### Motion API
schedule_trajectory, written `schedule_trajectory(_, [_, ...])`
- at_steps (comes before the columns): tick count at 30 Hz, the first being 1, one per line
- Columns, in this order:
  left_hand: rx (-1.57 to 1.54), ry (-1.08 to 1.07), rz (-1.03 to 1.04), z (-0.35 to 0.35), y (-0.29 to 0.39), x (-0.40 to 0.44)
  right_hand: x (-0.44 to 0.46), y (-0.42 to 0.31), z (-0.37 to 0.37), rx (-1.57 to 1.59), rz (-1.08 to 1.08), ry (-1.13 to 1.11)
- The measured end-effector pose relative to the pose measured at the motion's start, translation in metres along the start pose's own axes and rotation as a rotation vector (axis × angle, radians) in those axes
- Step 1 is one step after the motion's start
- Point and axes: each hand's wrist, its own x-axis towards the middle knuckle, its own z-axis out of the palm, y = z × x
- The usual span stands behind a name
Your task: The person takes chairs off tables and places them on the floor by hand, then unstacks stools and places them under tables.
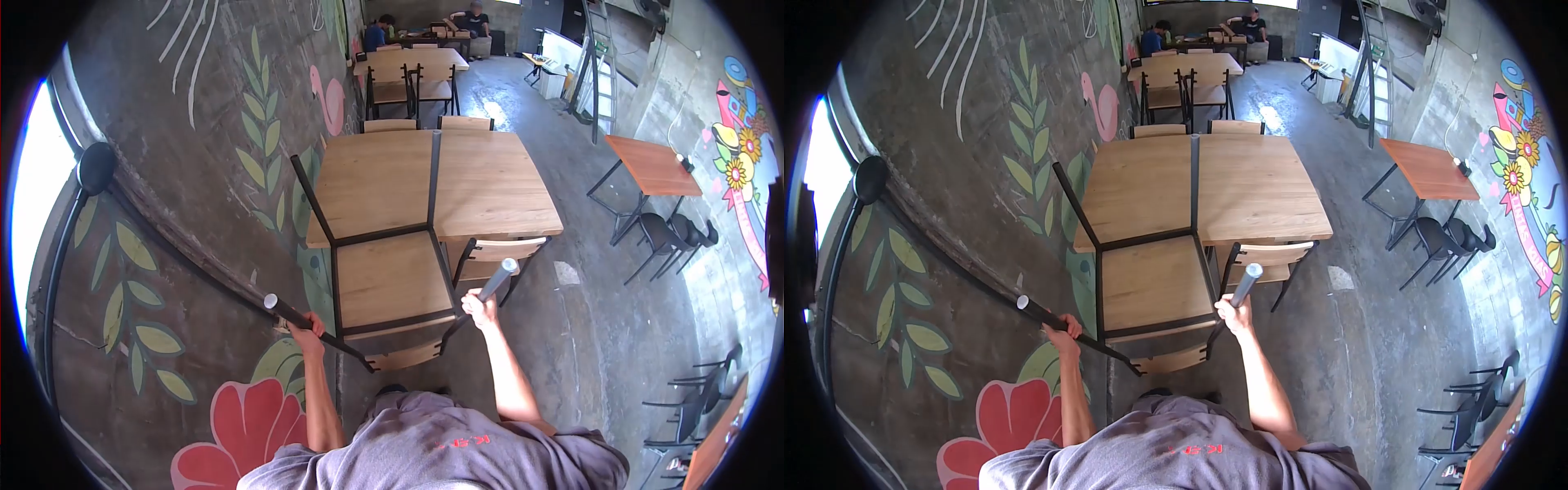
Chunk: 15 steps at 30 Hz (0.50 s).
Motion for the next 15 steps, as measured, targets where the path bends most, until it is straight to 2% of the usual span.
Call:
schedule_trajectory(1, [-0.022,-0.014,0.011,-0.001,0.008,-0.008,-0.009,-0.009,0.005,0.009,-0.013,-0.069])
schedule_trajectory(2, [-0.017,-0.019,0.002,-0.003,0.017,-0.016,-0.02,-0.014,0.014,-0.036,-0.014,0.02])
schedule_trajectory(4, [0.051,-0.079,0.017,0.0,0.037,-0.025,-0.038,-0.026,0.021,0.077,-0.018,0.029])
schedule_trajectory(8, [0.09,-0.162,-0.068,0.002,0.077,-0.044,-0.078,-0.036,0.028,0.058,-0.062,0.015])
schedule_trajectory(12, [0.201,-0.386,-0.046,0.003,0.094,-0.061,-0.12,-0.034,0.027,0.028,-0.023,0.097])
schedule_trajectory(15, [0.367,-0.55,0.013,0.006,0.092,-0.076,-0.152,-0.038,0.029,-0.015,-0.036,0.284])
